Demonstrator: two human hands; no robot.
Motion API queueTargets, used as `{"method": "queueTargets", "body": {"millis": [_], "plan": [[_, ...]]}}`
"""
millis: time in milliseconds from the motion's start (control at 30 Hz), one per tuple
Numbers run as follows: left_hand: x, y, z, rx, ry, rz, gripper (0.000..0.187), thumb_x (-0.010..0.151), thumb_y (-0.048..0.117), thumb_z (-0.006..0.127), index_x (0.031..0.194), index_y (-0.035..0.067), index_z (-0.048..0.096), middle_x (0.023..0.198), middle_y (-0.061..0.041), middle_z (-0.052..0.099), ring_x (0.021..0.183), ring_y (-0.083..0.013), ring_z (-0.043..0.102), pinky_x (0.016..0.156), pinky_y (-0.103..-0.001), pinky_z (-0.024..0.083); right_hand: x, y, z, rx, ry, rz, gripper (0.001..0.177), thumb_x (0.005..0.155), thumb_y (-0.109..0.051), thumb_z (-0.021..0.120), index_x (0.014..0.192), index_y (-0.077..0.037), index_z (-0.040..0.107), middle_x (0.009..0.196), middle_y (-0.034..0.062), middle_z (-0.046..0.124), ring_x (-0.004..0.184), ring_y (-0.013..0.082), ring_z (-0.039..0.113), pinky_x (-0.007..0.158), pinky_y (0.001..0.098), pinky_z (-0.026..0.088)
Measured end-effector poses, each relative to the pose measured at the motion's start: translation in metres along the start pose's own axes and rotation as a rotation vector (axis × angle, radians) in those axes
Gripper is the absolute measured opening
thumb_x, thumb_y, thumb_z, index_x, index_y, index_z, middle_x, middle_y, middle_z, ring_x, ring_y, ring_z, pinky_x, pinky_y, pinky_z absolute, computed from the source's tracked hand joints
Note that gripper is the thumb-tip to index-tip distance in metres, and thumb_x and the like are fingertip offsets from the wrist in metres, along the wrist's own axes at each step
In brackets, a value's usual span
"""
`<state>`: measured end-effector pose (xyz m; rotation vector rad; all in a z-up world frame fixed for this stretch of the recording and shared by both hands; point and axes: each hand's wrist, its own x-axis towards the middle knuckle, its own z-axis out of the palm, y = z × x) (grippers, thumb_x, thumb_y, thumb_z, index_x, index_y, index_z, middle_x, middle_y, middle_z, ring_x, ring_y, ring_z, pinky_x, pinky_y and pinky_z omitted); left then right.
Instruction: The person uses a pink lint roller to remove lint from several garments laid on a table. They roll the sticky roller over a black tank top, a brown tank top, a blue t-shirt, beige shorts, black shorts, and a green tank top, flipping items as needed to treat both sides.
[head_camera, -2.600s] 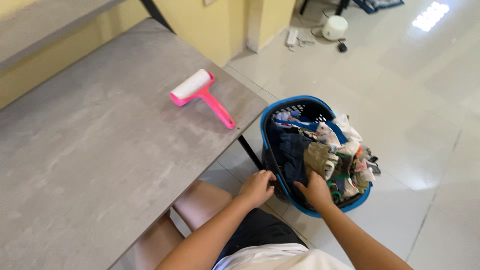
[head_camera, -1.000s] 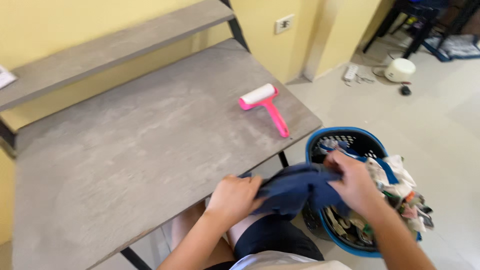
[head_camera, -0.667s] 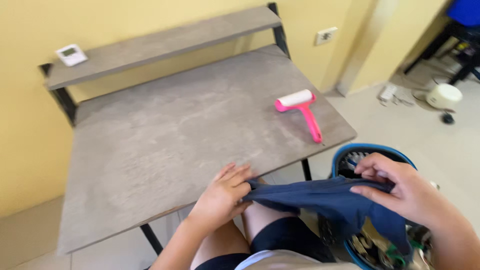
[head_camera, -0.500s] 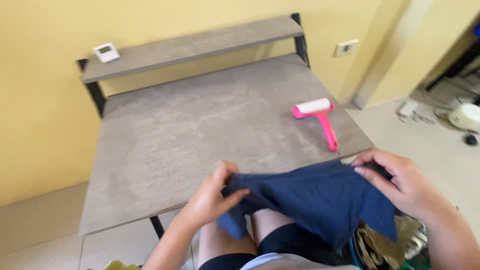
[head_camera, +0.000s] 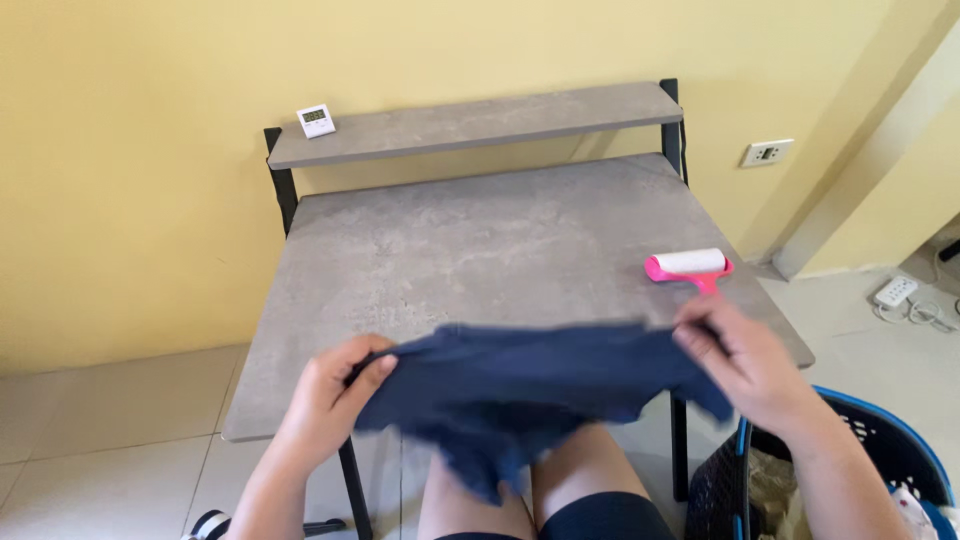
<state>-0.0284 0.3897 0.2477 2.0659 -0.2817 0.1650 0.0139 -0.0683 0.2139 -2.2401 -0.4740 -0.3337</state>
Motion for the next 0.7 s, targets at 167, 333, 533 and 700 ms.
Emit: {"method": "queueTargets", "body": {"millis": [167,333,533,700], "plan": [[-0.002,-0.006,-0.018,0.121,-0.194,-0.200,0.023,0.097,0.023,0.064,0.087,0.003,0.070,0.065,-0.001,0.054,0.064,-0.0088,0.047,0.057,-0.027,0.043,0.016,-0.018,-0.010,0.197,-0.465,0.272,0.039,0.082,-0.023,0.079,0.116,-0.011,0.064,0.097,0.0023,0.070,0.091,0.0103,0.064,0.080,0.0295,0.055],[0.036,0.002,-0.045,0.001,-0.026,-0.015,0.018,0.097,0.019,0.063,0.090,0.004,0.068,0.070,0.002,0.056,0.070,-0.0050,0.049,0.060,-0.025,0.045,0.075,-0.013,-0.043,0.032,-0.564,0.233,0.037,0.084,-0.029,0.081,0.114,-0.012,0.069,0.094,0.0010,0.073,0.090,0.0097,0.063,0.079,0.0302,0.054],[0.166,-0.043,-0.073,0.169,0.153,0.058,0.033,0.093,0.021,0.074,0.109,0.006,0.051,0.076,-0.008,0.063,0.072,-0.0128,0.059,0.064,-0.029,0.049,0.226,0.053,-0.028,0.320,-0.312,0.083,0.026,0.093,-0.015,0.055,0.118,-0.009,0.059,0.111,0.0041,0.058,0.108,0.0142,0.052,0.099,0.0311,0.040],[0.229,-0.141,-0.030,0.343,-0.012,0.067,0.015,0.091,0.004,0.061,0.098,0.011,0.072,0.096,-0.010,0.075,0.093,-0.0254,0.071,0.085,-0.038,0.055,0.294,0.149,0.079,0.127,-0.338,0.016,0.018,0.087,-0.005,0.057,0.104,-0.007,0.062,0.098,0.0091,0.060,0.094,0.0193,0.055,0.087,0.0322,0.046]]}}
